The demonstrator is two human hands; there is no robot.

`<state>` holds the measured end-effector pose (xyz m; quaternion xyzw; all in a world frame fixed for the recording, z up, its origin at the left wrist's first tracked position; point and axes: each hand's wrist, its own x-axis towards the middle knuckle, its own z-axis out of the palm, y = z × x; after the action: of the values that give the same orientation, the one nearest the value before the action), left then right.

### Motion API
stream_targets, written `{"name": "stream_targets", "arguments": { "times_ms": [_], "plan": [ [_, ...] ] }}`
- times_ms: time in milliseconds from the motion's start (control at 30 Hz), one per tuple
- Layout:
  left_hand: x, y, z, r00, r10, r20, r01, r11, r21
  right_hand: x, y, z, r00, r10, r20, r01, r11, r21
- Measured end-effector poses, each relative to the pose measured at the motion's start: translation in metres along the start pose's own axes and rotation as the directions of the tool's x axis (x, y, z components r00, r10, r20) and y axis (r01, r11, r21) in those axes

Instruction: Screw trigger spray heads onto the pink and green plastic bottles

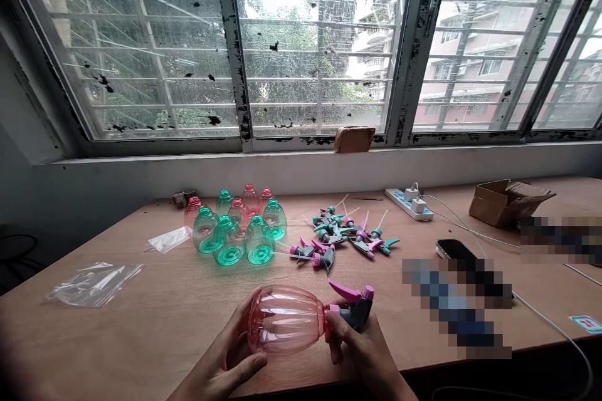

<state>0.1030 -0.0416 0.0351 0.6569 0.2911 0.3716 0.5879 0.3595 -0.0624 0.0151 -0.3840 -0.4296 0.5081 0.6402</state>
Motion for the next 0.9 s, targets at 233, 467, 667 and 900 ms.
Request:
{"name": "stream_targets", "arguments": {
  "times_ms": [233, 467, 667, 900],
  "plan": [
    [0.0045, -0.0011, -0.0002, 0.993, 0.116, -0.032, -0.111, 0.986, 0.126, 0.0015, 0.0037, -0.004, 0.999, 0.039, 0.011, -0.039, 0.999, -0.005],
    [0.0007, -0.0024, -0.0031, 0.999, 0.012, -0.039, -0.011, 0.999, 0.034, -0.0003, 0.0023, -0.0024, 1.0, 0.023, 0.015, -0.023, 0.999, -0.024],
    [0.0036, -0.0004, -0.0014, 0.99, 0.144, 0.006, -0.143, 0.973, 0.183, 0.0001, -0.0008, -0.0021, 0.999, 0.031, 0.025, -0.029, 0.997, -0.07],
    [0.0007, -0.0027, 0.0004, 0.998, 0.066, -0.006, -0.066, 0.998, -0.004, -0.0019, 0.0054, -0.0035, 1.0, 0.03, 0.009, -0.03, 0.998, -0.051]
  ]
}}
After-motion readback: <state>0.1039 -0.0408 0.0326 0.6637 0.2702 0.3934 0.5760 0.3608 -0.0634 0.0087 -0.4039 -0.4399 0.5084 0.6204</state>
